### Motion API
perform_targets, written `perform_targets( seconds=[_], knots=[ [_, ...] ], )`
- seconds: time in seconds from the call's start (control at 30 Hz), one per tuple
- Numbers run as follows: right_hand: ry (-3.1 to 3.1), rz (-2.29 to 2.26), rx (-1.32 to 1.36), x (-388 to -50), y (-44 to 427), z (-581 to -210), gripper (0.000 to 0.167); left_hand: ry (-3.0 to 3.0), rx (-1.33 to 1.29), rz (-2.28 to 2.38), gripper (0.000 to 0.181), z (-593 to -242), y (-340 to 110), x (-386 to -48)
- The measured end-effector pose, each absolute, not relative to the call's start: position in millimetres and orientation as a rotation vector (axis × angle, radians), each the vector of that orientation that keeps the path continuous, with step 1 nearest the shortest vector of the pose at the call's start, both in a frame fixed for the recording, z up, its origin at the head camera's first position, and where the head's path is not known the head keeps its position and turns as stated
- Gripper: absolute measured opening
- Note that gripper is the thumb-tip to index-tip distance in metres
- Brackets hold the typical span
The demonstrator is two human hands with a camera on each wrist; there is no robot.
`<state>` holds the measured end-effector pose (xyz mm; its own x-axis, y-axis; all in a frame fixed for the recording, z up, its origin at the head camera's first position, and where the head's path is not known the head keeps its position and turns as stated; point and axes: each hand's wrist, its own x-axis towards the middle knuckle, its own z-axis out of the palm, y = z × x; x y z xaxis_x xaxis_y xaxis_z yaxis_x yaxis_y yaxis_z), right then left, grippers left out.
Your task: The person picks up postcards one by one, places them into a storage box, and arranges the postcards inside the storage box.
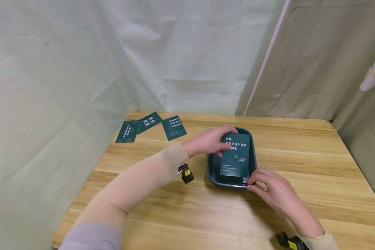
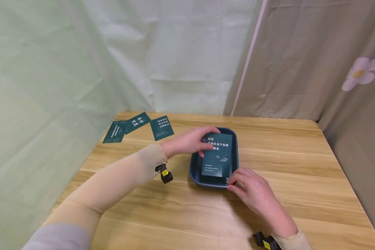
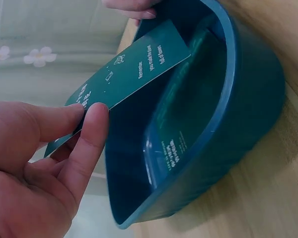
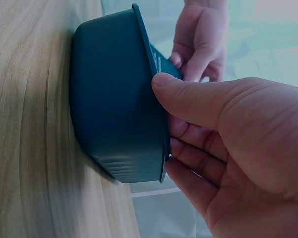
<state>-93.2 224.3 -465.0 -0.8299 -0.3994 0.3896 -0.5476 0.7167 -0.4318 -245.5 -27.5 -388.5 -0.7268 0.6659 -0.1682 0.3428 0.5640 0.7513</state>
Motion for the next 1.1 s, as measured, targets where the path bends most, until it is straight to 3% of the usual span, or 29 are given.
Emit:
perform_targets(
  seconds=[0.17,0.6,1.1],
  knots=[
    [-2.651,0.786,0.737,-92,223,-465,0.031,2.404,0.825,0.918,0.057,-397,-20,-249],
    [-2.650,0.795,0.744,-93,223,-465,0.030,2.337,0.790,0.883,0.053,-411,-7,-255],
    [-2.633,0.806,0.766,-93,223,-466,0.017,2.527,0.846,0.533,0.050,-422,3,-262]
  ],
)
